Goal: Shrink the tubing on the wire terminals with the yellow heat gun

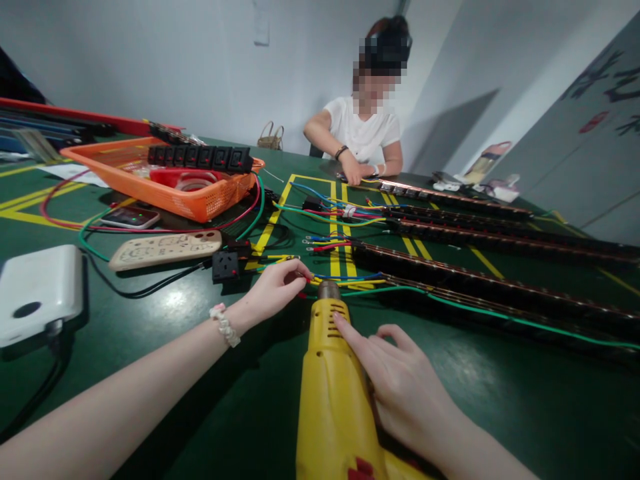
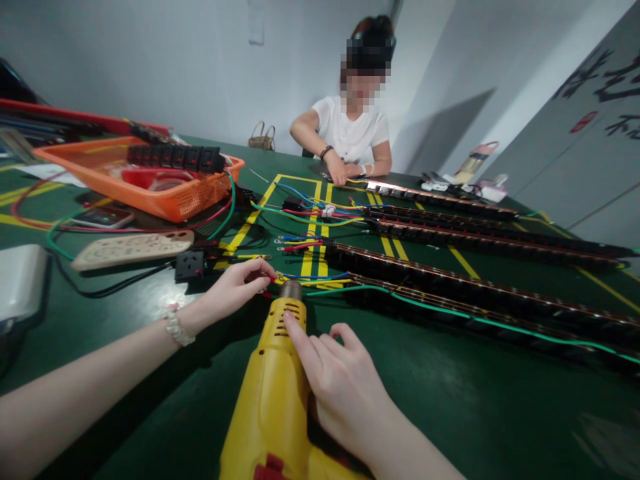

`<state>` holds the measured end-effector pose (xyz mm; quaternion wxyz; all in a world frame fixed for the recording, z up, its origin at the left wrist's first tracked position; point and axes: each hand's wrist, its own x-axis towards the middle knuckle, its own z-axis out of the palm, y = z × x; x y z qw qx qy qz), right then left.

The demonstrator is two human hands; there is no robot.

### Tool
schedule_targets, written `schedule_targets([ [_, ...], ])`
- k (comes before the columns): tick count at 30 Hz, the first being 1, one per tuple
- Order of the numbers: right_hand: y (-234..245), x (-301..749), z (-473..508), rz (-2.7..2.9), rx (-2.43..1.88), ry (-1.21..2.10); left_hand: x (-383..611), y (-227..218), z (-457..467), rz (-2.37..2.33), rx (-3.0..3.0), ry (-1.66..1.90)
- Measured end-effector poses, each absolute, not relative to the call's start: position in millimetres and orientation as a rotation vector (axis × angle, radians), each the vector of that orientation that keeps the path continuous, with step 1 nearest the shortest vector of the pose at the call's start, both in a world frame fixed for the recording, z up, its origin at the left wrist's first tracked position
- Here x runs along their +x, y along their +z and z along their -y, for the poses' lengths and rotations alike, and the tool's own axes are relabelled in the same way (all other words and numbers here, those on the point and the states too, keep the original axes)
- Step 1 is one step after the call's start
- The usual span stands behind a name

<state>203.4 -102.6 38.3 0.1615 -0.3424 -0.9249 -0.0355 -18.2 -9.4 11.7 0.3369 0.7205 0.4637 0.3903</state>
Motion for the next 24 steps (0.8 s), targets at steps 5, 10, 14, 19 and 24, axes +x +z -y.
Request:
schedule_targets([
  [5, 39, 209, 105, 2.666, -1.004, -0.189, -18, 12, 9, -1.205, 1.879, 1.019],
  [10, 39, 233, 106, 2.657, -1.068, -0.233, -18, 12, 9, -1.221, 1.889, 1.004],
  [14, 40, 250, 107, 2.627, -1.123, -0.278, -18, 12, 10, -1.226, 1.880, 0.992],
  [19, 41, 259, 108, 2.587, -1.139, -0.340, -18, 14, 10, -1.218, 1.855, 1.015],
  [24, 41, 264, 108, 2.537, -1.194, -0.342, -17, 14, 11, -1.194, 1.838, 1.036],
])
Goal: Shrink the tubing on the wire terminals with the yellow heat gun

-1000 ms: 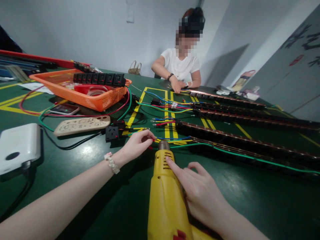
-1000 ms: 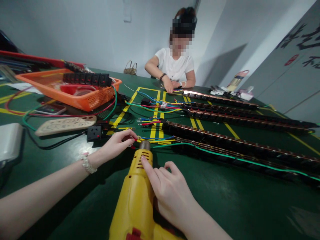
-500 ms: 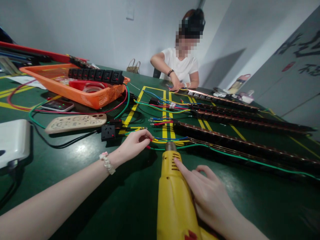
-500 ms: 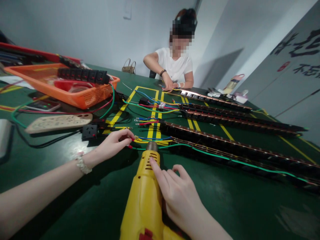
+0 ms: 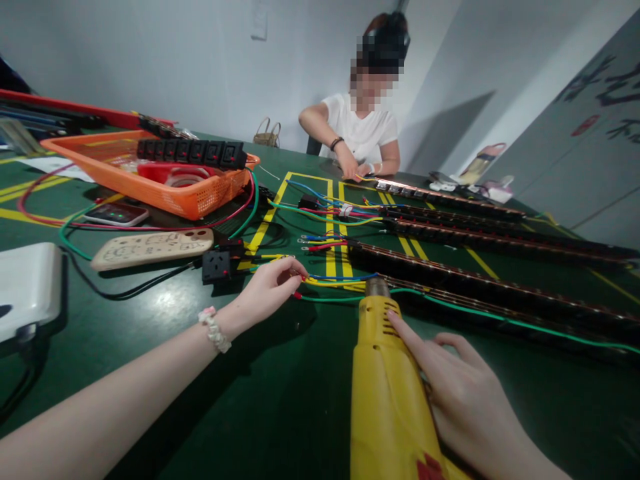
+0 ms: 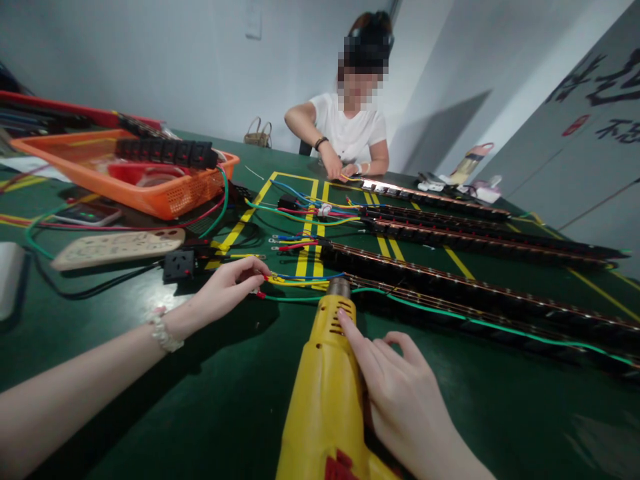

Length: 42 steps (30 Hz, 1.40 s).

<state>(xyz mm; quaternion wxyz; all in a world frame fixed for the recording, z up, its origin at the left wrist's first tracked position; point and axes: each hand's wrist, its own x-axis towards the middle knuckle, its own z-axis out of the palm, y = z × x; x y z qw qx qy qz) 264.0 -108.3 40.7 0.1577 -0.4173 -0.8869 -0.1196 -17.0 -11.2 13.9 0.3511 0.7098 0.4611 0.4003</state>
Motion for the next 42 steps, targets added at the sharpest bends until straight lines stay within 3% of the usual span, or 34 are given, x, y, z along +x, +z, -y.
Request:
schedule_targets([
  [42, 41, 223, 101, 2.661, -0.998, -0.251, -16, 14, 8, -1.197, 1.735, 1.059],
])
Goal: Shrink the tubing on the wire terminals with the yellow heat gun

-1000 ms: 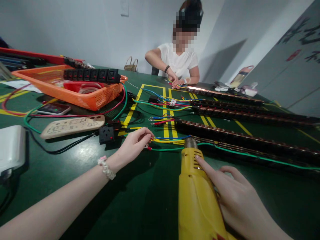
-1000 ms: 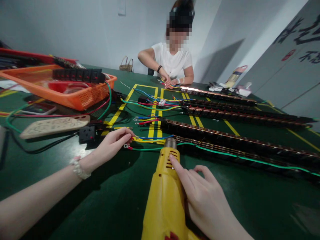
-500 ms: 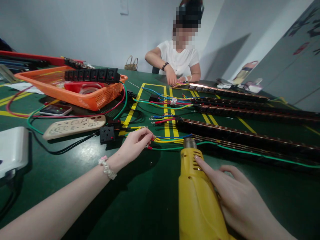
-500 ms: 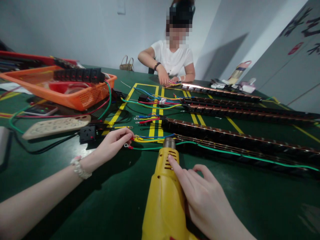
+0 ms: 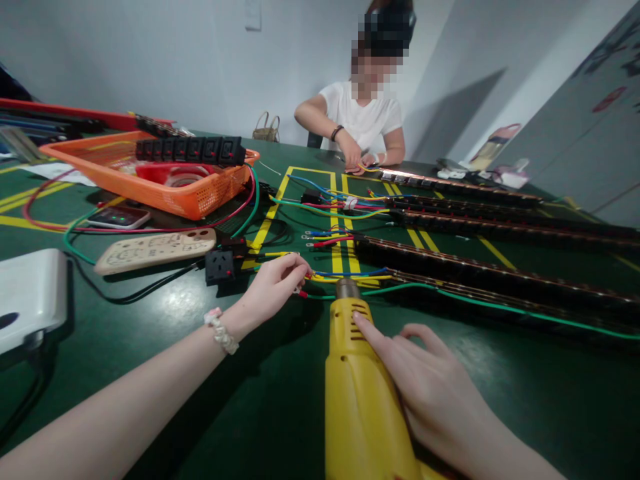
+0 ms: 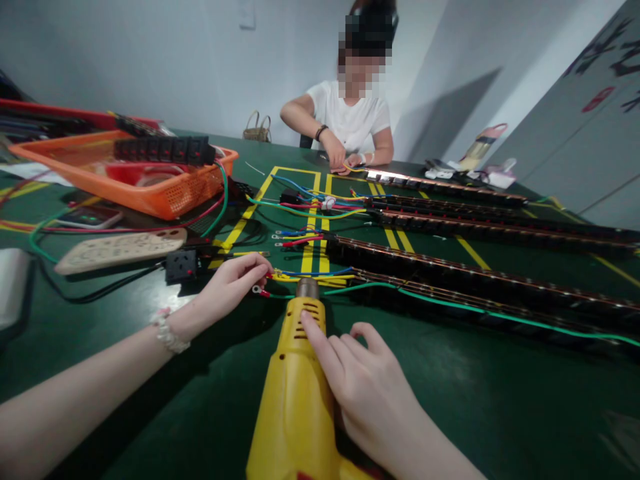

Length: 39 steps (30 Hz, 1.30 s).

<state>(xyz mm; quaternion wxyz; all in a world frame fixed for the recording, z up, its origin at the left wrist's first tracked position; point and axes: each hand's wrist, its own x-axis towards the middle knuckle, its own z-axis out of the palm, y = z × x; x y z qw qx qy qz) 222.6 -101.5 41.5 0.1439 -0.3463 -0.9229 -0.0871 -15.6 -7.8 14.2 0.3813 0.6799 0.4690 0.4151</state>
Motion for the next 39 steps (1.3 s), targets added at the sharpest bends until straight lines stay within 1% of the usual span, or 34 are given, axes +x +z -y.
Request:
schedule_targets([
  [11, 41, 197, 102, 2.684, -0.941, -0.182, -16, 15, 9, -1.200, 1.772, 1.074],
  [19, 44, 175, 104, 2.779, -0.874, -0.202, -17, 19, 10, -1.209, 1.827, 1.103],
  [31, 44, 183, 102, 2.718, -0.941, -0.100, -17, 19, 11, -1.168, 1.794, 1.117],
  [39, 43, 216, 106, 2.626, -0.999, -0.180, -17, 19, 12, -1.227, 1.791, 1.068],
])
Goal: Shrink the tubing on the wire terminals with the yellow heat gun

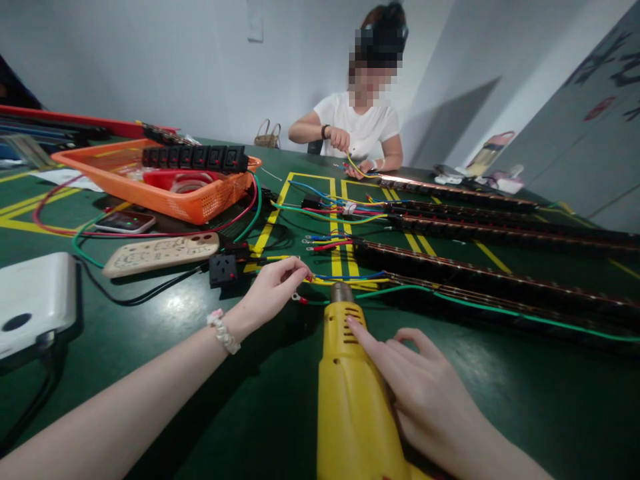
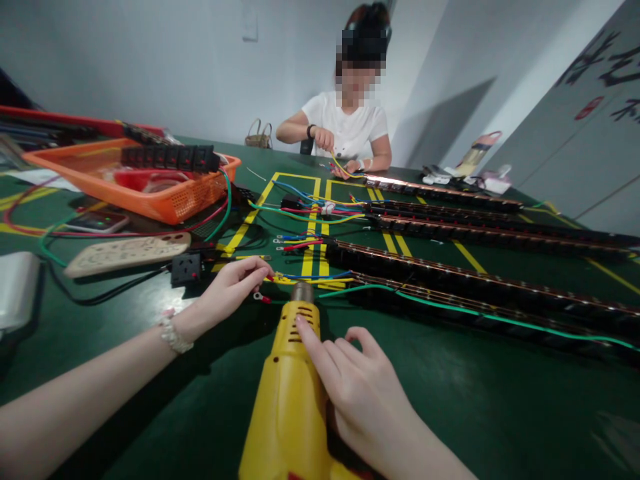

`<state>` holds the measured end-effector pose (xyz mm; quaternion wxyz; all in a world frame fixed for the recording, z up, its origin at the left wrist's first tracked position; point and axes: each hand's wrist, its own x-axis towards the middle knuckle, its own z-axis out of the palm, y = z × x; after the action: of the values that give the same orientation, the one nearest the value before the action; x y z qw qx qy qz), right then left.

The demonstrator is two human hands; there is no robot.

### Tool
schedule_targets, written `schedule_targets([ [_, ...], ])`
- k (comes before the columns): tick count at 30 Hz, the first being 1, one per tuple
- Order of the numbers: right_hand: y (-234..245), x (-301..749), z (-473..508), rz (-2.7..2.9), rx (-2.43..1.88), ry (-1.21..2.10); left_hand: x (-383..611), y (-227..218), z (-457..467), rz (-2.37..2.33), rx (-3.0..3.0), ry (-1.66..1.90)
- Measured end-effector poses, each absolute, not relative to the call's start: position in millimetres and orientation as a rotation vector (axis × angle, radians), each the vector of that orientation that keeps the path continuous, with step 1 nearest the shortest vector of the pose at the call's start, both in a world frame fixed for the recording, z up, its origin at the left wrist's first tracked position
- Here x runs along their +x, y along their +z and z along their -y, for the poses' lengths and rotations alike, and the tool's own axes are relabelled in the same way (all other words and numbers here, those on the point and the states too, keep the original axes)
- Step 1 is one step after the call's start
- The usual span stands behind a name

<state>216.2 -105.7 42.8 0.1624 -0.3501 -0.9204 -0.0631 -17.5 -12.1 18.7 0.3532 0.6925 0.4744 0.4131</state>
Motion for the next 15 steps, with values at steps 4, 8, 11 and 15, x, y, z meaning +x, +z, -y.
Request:
schedule_targets([
  [4, 42, 244, 108, 2.562, -1.094, -0.240, -17, 21, 13, -1.230, 1.783, 1.056],
  [8, 41, 263, 109, 2.523, -1.174, -0.279, -17, 23, 14, -1.237, 1.766, 1.053],
  [11, 42, 267, 109, 2.512, -1.173, -0.303, -17, 22, 13, -1.244, 1.766, 1.043],
  [15, 43, 267, 110, 2.497, -1.167, -0.316, -17, 22, 14, -1.271, 1.804, 1.014],
])
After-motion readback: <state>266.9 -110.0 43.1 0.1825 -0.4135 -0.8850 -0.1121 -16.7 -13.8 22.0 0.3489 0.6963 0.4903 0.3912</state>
